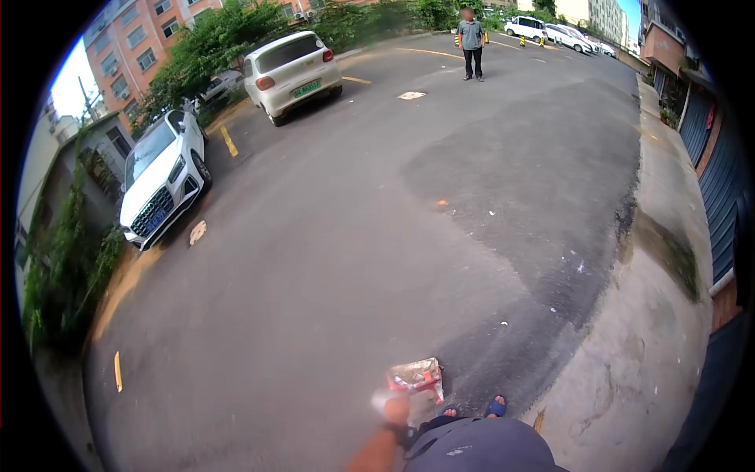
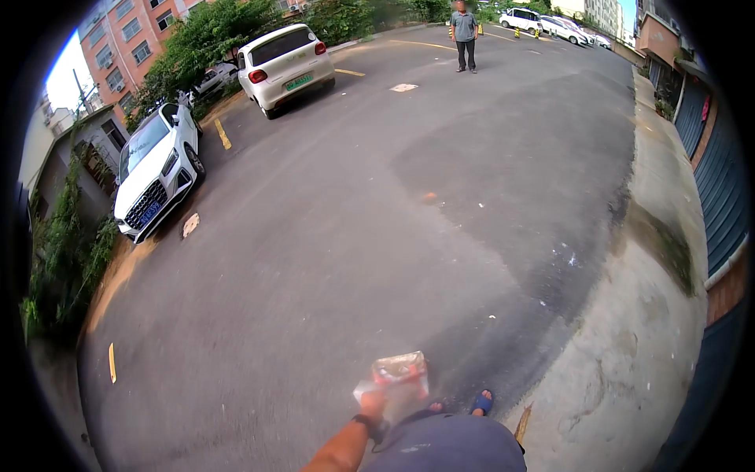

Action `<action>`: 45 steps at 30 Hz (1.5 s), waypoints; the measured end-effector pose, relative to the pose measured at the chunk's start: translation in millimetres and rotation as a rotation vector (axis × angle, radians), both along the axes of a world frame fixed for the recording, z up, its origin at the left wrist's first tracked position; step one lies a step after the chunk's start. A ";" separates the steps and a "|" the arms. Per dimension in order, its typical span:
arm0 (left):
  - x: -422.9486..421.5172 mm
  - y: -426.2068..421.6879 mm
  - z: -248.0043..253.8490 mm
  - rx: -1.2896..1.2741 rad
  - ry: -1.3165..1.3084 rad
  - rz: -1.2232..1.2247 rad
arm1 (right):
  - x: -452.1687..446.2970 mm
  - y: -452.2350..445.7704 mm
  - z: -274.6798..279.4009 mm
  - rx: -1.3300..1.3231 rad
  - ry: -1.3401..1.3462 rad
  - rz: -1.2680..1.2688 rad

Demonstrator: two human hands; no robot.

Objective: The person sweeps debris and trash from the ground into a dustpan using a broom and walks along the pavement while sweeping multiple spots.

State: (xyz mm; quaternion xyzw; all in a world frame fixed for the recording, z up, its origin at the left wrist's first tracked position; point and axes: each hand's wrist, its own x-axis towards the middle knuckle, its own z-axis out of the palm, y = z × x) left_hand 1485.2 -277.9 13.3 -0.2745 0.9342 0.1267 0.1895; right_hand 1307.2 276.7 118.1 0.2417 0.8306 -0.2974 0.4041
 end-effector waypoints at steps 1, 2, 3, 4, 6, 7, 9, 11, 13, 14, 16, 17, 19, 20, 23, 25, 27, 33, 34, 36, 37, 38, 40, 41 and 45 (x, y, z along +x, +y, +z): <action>-1.6 0.4 0.9 0.003 0.012 0.018 | -5.0 -4.3 2.6 -0.002 0.015 0.014; -3.3 0.1 -0.5 0.006 0.023 0.035 | -6.6 -9.0 5.4 -0.007 0.022 0.030; -4.3 -0.4 -2.2 0.009 0.036 0.051 | -9.3 -12.5 8.6 -0.010 0.035 0.043; -3.7 -0.3 -3.4 -0.014 0.058 0.005 | -13.0 -14.5 12.9 -0.018 0.057 0.066; -2.6 1.0 -0.2 -0.058 0.102 -0.089 | -14.7 -18.3 15.4 -0.020 0.070 0.087; -3.2 1.1 1.5 -0.050 0.099 -0.079 | -17.7 -19.7 17.4 -0.021 0.074 0.099; -6.0 2.1 3.6 -0.034 0.091 -0.061 | -21.5 -21.5 17.8 -0.018 0.079 0.112; -12.1 1.9 1.4 0.002 0.083 0.032 | -16.4 -20.4 12.6 -0.002 0.063 0.100; -10.8 4.4 -0.5 -0.023 0.073 0.014 | -9.0 -11.2 9.0 0.012 0.058 0.100; -9.6 4.7 4.7 -0.070 0.069 -0.049 | -7.9 -7.6 5.9 0.022 0.054 0.109; -11.8 3.4 11.3 -0.085 0.066 -0.029 | 1.2 -0.1 -3.0 0.031 0.048 0.129; -14.5 3.7 6.0 -0.051 0.062 0.048 | 5.0 4.2 -6.5 0.030 0.048 0.138; -14.3 2.7 6.1 -0.038 0.042 0.059 | 18.5 14.7 -14.7 0.026 0.067 0.175; -13.2 -0.3 10.3 -0.054 0.028 -0.015 | 28.1 22.8 -19.9 0.024 0.088 0.212; -3.0 -1.7 -0.1 -0.009 0.026 -0.123 | 62.4 40.0 -36.3 0.038 0.164 0.326; -0.4 -3.7 -7.4 0.030 0.122 -0.024 | 79.3 45.1 -44.6 0.015 0.152 0.271; 2.8 -2.1 -34.7 0.370 0.377 0.383 | 83.3 45.2 -47.7 -0.051 0.069 0.047; 20.3 -22.7 -105.9 0.468 0.527 0.290 | 92.7 6.0 -16.8 0.033 -0.023 -0.614; 19.7 -26.7 -108.9 0.482 0.544 0.290 | 97.9 5.9 -15.2 -0.014 -0.045 -0.698; 13.8 -31.1 -114.1 0.560 0.607 0.362 | 100.1 -3.8 4.9 -0.061 -0.056 -0.808; 4.9 -32.6 -112.6 0.555 0.578 0.346 | 105.0 -0.9 -1.2 -0.055 -0.049 -0.836; -3.5 -34.0 -111.3 0.550 0.550 0.329 | 109.5 7.6 -18.6 -0.048 -0.048 -0.858; 10.6 -40.5 -105.8 0.440 0.406 0.176 | 121.9 7.7 -17.7 0.002 -0.065 -0.870; 14.4 -42.2 -102.5 0.409 0.368 0.130 | 123.6 6.5 -14.6 0.003 -0.064 -0.882; 4.2 -37.4 -39.0 -0.072 0.018 -0.389 | 143.5 13.8 -32.0 -0.053 -0.081 -0.939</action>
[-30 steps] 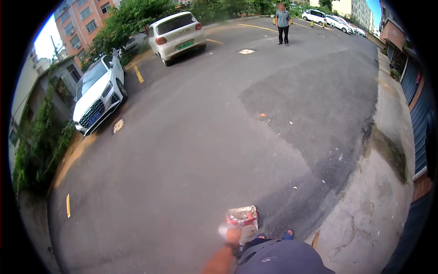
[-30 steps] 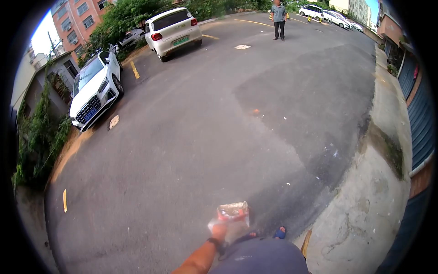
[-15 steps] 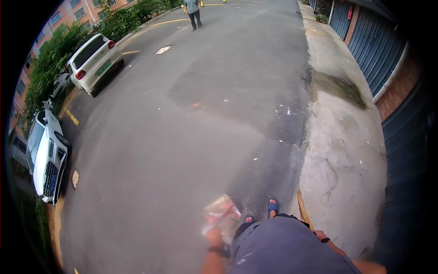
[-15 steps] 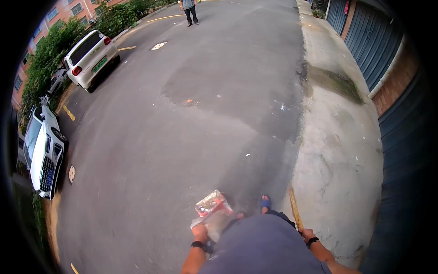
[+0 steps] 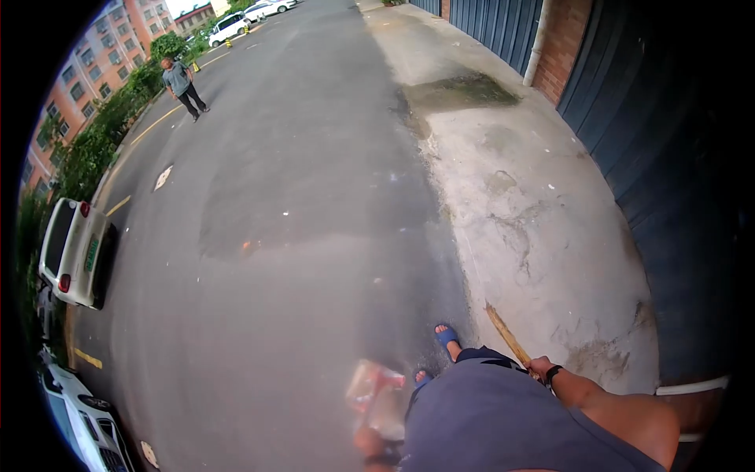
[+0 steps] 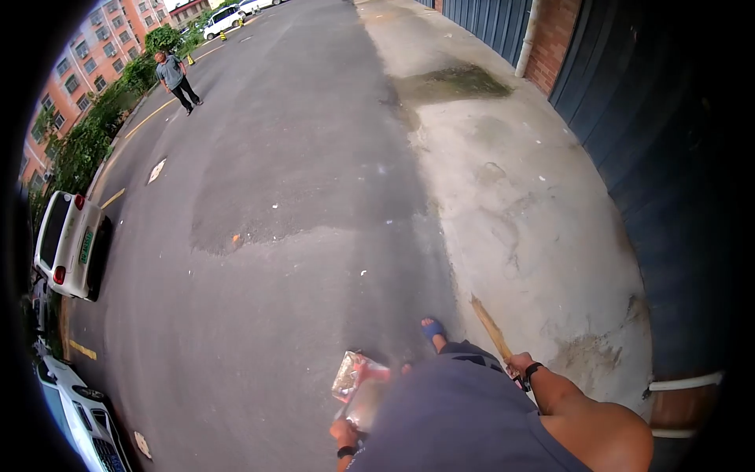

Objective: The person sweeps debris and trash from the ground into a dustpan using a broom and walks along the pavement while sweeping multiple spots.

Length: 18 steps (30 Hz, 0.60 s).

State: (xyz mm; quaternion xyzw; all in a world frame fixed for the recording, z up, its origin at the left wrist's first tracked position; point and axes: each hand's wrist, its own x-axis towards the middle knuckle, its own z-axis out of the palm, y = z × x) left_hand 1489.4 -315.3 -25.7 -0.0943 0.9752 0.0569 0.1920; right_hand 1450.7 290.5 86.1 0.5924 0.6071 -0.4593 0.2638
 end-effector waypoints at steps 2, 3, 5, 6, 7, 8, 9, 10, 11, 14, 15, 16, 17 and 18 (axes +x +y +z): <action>-9.7 7.1 22.9 -0.042 -0.022 -0.018 | 5.1 2.0 -6.4 -0.003 -0.002 -0.034; -10.9 8.0 23.0 -0.048 -0.031 0.006 | 9.0 2.7 -9.1 -0.005 -0.008 -0.032; -13.6 7.8 20.3 -0.023 -0.073 0.056 | 14.9 3.1 -6.2 -0.003 -0.016 -0.040; -11.4 4.3 8.2 0.009 -0.104 0.090 | 12.9 0.8 1.2 0.015 -0.018 -0.034; -11.7 0.5 -1.4 0.038 -0.136 0.127 | 9.6 -3.6 9.8 0.031 -0.022 -0.024; -16.4 -3.7 -2.2 0.060 -0.233 0.127 | 7.1 -5.6 13.7 0.046 -0.026 -0.010; -19.7 -10.0 -3.4 0.082 -0.330 0.129 | 10.8 -0.1 2.6 0.019 -0.009 -0.024; -21.5 -13.7 -5.1 0.103 -0.428 0.133 | 14.4 3.4 -7.3 -0.008 0.007 -0.036; -23.9 -10.2 -4.5 -0.019 -0.371 0.084 | 15.1 5.1 -12.0 -0.036 0.022 -0.047; -11.1 3.7 4.6 -0.223 -0.322 -0.115 | 17.5 10.2 -21.9 -0.029 0.031 -0.049; -9.3 1.8 -2.3 -0.211 -0.262 -0.088 | 16.1 10.8 -21.7 -0.030 0.026 -0.050; -6.8 -0.3 -8.7 -0.198 -0.203 -0.061 | 14.4 11.3 -21.7 -0.031 0.021 -0.049; -7.1 -1.8 -11.4 -0.186 -0.144 -0.033 | 12.6 12.1 -22.4 -0.033 0.015 -0.049; -10.8 -5.1 -14.9 -0.106 -0.230 0.052 | 10.9 13.2 -23.2 -0.042 0.022 -0.047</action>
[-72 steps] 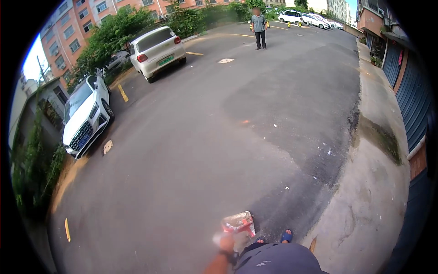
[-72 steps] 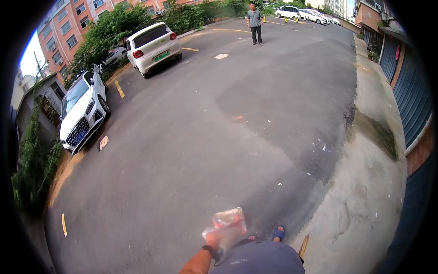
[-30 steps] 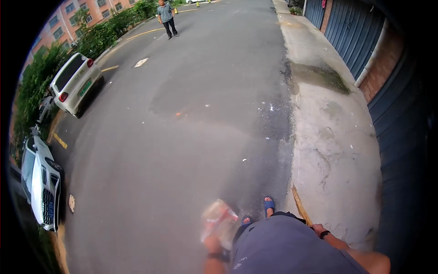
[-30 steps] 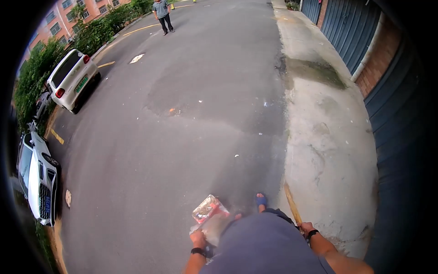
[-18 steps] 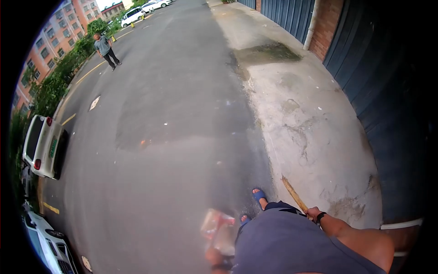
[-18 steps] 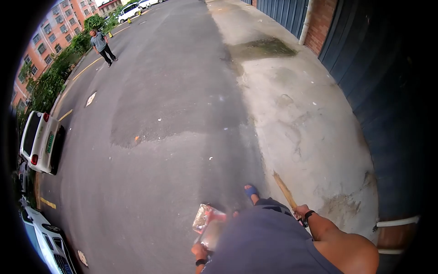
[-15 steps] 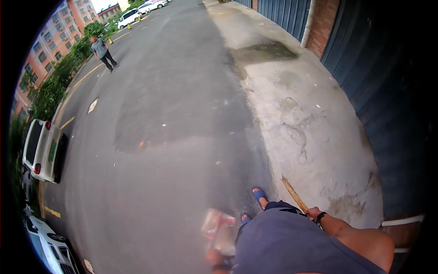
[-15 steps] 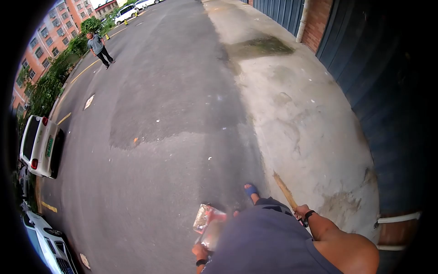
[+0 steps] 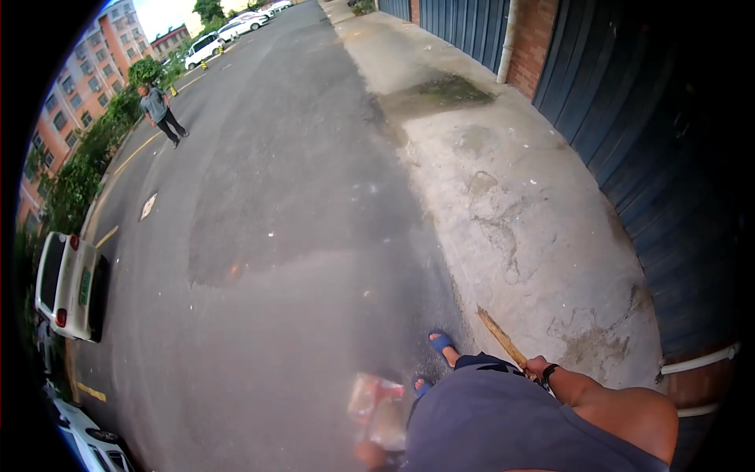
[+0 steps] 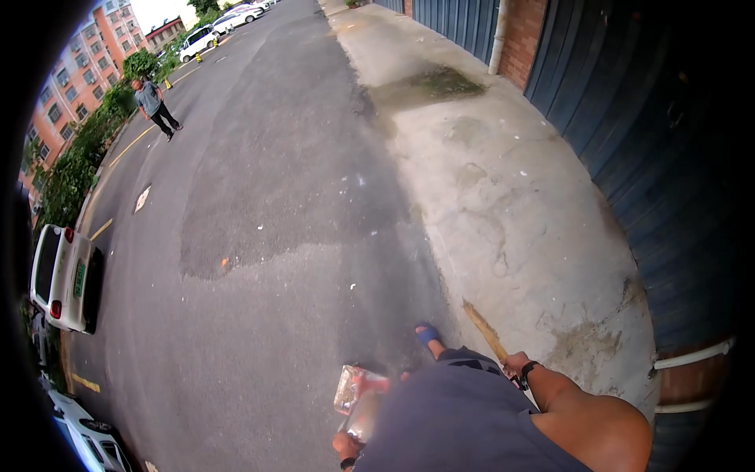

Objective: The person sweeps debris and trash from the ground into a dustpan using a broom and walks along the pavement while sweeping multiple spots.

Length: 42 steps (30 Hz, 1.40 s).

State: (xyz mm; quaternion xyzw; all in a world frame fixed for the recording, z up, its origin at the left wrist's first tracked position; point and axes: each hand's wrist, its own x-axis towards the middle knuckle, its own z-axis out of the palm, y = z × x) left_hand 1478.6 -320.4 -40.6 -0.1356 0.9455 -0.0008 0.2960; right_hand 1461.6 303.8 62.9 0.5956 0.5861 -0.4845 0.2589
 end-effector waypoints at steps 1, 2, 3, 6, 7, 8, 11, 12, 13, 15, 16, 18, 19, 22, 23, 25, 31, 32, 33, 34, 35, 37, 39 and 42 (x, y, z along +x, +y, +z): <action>-5.5 -5.1 -3.3 0.072 -0.079 0.098 | -1.7 0.7 -0.4 -0.009 0.007 0.002; -8.1 -7.9 -3.3 0.143 -0.160 0.196 | -1.9 2.3 -3.3 -0.019 0.012 0.004; -6.8 -9.5 -2.0 0.140 -0.142 0.161 | -3.1 3.0 -5.9 -0.034 0.010 -0.005; -5.0 -9.4 -0.4 0.085 -0.071 0.082 | -4.8 5.1 -10.6 -0.058 0.008 -0.023; -6.1 -8.1 -3.8 0.039 -0.032 0.074 | -9.0 4.6 -8.8 -0.050 0.017 -0.022; -11.0 -6.5 -2.6 -0.010 0.004 0.064 | -8.8 6.6 -13.3 -0.044 0.023 -0.023; -13.7 -7.5 10.5 0.056 -0.043 -0.007 | -7.5 14.1 -28.4 -0.111 0.036 -0.055; -13.9 -6.6 15.3 0.049 -0.022 -0.043 | -7.0 13.3 -29.3 -0.112 0.036 -0.050; -13.7 -3.5 19.2 0.062 -0.009 -0.055 | -8.2 14.1 -30.3 -0.111 0.039 -0.045; -17.2 -0.4 24.4 0.120 0.053 -0.034 | -11.4 12.6 -27.8 -0.106 0.049 -0.035; -16.1 1.4 27.8 0.165 0.089 -0.017 | -12.5 11.8 -26.8 -0.099 0.058 -0.033; -7.2 0.4 32.4 0.292 0.174 0.027 | -8.7 8.6 -26.2 -0.092 0.066 -0.028; 3.8 -1.7 35.9 0.361 0.224 0.048 | -9.7 9.5 -25.5 -0.089 0.071 -0.022; 6.5 -3.6 44.8 0.433 0.210 0.033 | -8.2 9.5 -20.9 -0.062 0.067 -0.030; 5.1 -4.7 46.8 0.437 0.178 0.014 | -8.8 8.5 -18.2 -0.045 0.056 -0.022; -8.1 -6.3 40.1 0.284 0.064 -0.011 | -9.3 8.6 -16.6 -0.035 0.032 0.000; -23.8 -25.8 -14.6 -0.044 -0.076 -0.042 | -13.2 4.2 -2.1 -0.010 0.018 -0.014; -24.6 -25.3 -16.7 -0.062 -0.069 -0.047 | -14.2 3.5 -1.1 -0.009 0.011 -0.015; -25.3 -24.9 -18.6 -0.081 -0.061 -0.052 | -15.3 3.0 0.1 -0.007 0.006 -0.017; -25.5 -24.7 -20.1 -0.079 -0.070 -0.065 | -16.9 2.9 1.3 -0.005 0.001 -0.018; -27.3 -22.4 -16.4 -0.076 -0.079 -0.078 | -18.9 3.3 2.6 0.000 -0.009 -0.010; -28.7 -18.6 -13.6 -0.074 -0.082 -0.101 | -22.8 5.9 2.4 0.010 -0.027 0.009; -28.8 -15.7 -15.1 -0.074 -0.068 -0.118 | -27.7 9.5 1.2 -0.003 -0.026 0.012; -36.8 -15.1 -22.9 -0.078 -0.090 -0.047 | -33.1 13.7 -2.9 -0.007 -0.001 0.016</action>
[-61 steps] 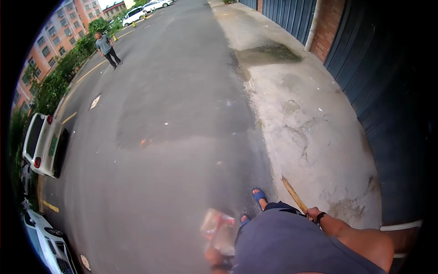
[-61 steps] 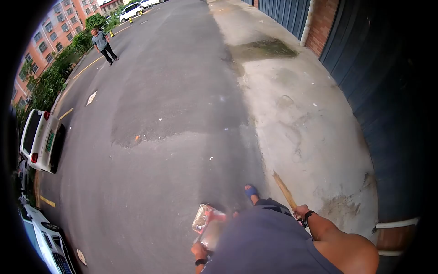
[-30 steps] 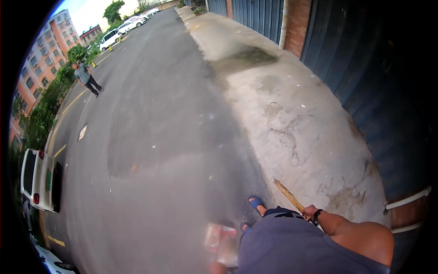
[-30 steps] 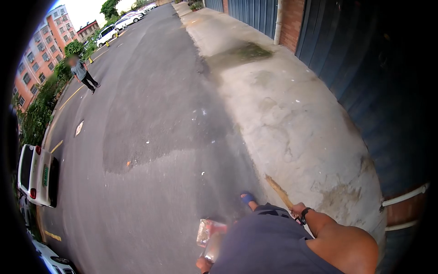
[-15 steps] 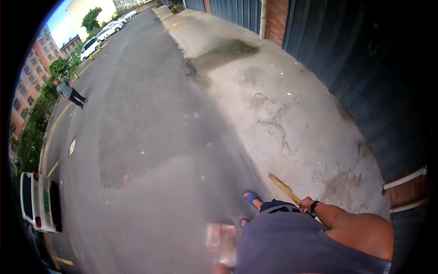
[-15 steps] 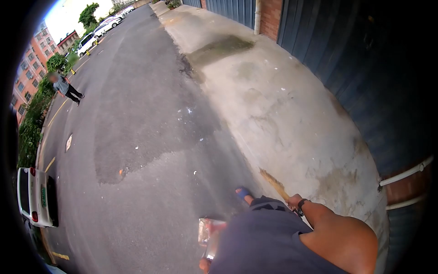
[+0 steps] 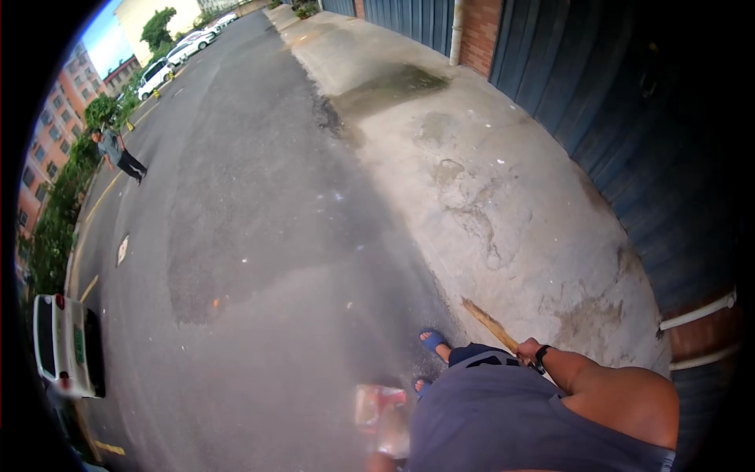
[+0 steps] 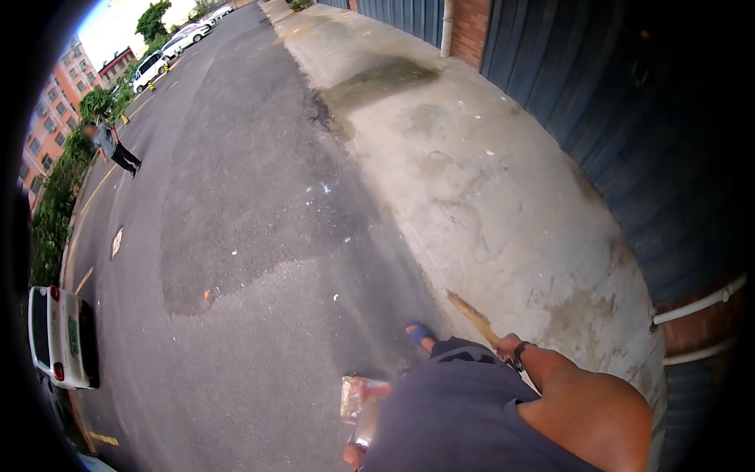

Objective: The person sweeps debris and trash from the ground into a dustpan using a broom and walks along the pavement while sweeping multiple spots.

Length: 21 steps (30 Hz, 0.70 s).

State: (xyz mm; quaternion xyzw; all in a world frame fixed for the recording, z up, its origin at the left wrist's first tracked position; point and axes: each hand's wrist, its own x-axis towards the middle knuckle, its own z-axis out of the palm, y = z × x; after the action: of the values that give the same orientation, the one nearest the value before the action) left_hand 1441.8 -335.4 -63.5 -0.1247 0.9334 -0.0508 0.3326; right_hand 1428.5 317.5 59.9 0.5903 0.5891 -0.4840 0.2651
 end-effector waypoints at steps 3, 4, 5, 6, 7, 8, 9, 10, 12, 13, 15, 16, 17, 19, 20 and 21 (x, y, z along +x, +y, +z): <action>5.4 9.8 17.2 0.043 -0.016 0.035 | -3.0 7.6 -8.6 -0.019 0.013 -0.030; 4.6 10.2 21.2 0.058 -0.011 0.048 | -6.0 10.0 -8.3 -0.029 0.013 -0.044; 1.2 9.7 21.3 0.072 -0.007 0.062 | -8.4 10.0 -6.3 -0.025 0.019 -0.053; 1.2 10.4 26.7 0.086 -0.003 0.077 | -12.2 8.6 -1.8 -0.018 0.015 -0.050; 11.3 16.3 33.7 0.123 0.052 0.052 | -15.6 7.9 2.3 -0.010 0.009 -0.044; 12.3 32.2 63.2 0.159 0.106 0.024 | -19.6 7.2 7.3 -0.004 -0.001 -0.033; 14.2 32.0 65.6 0.145 0.095 -0.012 | -24.4 8.7 9.9 0.011 -0.028 -0.007; 16.1 31.4 65.6 0.131 0.086 -0.049 | -23.6 12.3 1.8 -0.002 -0.038 -0.009; 16.0 40.1 67.4 0.045 0.077 -0.063 | -30.8 22.1 -11.9 -0.026 -0.044 -0.020; 15.7 44.5 70.2 -0.009 0.083 -0.107 | -34.1 27.3 -18.3 -0.025 -0.055 -0.011; 7.8 47.4 70.4 -0.073 0.097 -0.133 | -50.6 34.1 -22.3 -0.019 -0.069 -0.003; 6.3 49.0 67.5 -0.082 0.099 -0.109 | -58.9 36.8 -24.7 -0.015 -0.078 0.019; 5.4 51.8 63.4 -0.089 0.101 -0.086 | -66.9 41.1 -27.0 -0.008 -0.088 0.042; -4.0 40.1 52.5 0.021 -0.033 0.115 | -80.5 48.6 -27.1 0.007 -0.091 0.078; -8.5 37.8 50.8 0.077 -0.098 0.214 | -90.3 50.2 -23.5 0.016 -0.081 0.092; -9.1 40.6 49.8 0.069 -0.101 0.223 | -99.2 53.6 -20.9 0.024 -0.071 0.105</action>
State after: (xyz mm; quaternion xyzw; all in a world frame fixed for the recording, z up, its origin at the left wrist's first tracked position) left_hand 1432.7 -294.9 -13.7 -0.2133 0.8970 0.0125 0.3869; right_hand 1329.3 371.1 39.0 0.5785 0.6151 -0.4413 0.3037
